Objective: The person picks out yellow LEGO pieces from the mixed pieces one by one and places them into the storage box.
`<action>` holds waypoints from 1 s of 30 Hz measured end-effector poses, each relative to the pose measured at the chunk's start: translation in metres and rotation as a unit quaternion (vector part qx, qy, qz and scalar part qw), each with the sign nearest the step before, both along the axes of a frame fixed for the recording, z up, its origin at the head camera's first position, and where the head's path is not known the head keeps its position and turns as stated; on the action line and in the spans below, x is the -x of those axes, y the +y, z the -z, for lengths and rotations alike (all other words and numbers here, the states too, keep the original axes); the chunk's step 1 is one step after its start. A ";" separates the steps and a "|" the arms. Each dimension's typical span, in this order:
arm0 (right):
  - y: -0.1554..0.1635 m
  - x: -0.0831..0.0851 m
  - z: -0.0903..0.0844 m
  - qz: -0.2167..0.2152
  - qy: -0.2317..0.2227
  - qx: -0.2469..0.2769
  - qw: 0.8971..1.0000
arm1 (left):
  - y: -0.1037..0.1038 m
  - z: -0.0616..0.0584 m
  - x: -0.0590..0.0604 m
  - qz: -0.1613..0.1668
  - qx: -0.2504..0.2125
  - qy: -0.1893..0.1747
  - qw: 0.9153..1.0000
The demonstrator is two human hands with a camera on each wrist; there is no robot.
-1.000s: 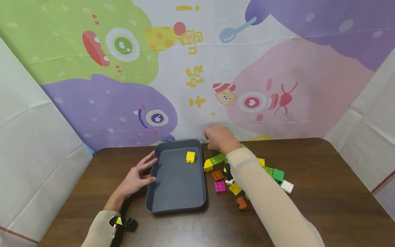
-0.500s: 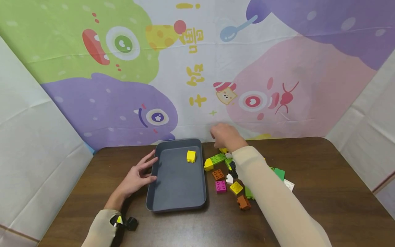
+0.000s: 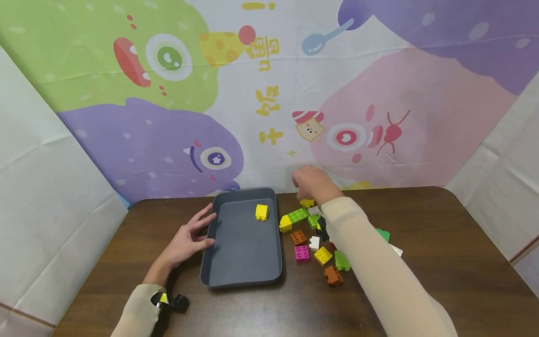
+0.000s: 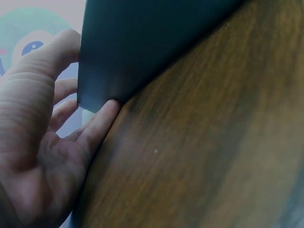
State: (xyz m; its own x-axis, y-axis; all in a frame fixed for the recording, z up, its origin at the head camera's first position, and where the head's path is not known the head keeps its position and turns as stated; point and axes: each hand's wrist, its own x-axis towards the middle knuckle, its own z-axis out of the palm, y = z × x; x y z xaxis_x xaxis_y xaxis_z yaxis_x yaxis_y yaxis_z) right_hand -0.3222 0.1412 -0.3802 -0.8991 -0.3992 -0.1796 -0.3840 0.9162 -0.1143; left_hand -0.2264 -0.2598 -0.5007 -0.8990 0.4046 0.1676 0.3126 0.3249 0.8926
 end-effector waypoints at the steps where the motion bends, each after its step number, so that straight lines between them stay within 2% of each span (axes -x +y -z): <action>1: 0.000 0.000 0.000 0.001 -0.001 0.001 1.000 | 0.000 0.000 0.000 0.001 -0.001 -0.001 1.000; 17: 0.000 -0.003 0.004 0.009 -0.011 0.007 1.000 | -0.002 0.001 0.002 0.004 -0.007 0.004 1.000; 20: 0.004 0.000 0.011 0.006 -0.014 0.009 1.000 | -0.002 0.003 0.002 0.009 -0.012 0.009 1.000; 25: 0.012 0.014 0.033 0.001 -0.015 0.019 1.000 | -0.003 0.007 0.003 0.013 -0.013 0.024 1.000; 30: 0.023 0.041 0.071 -0.007 0.003 0.017 1.000 | -0.004 0.007 0.002 0.013 -0.016 0.022 1.000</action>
State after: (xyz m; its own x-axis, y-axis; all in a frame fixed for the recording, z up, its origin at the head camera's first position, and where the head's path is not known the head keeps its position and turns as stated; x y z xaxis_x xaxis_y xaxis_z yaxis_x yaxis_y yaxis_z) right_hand -0.3633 0.1644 -0.4508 -0.8945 -0.4177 -0.1596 -0.3976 0.9063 -0.1435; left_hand -0.2288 -0.2635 -0.5072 -0.8799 0.4209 0.2205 0.3602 0.2883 0.8872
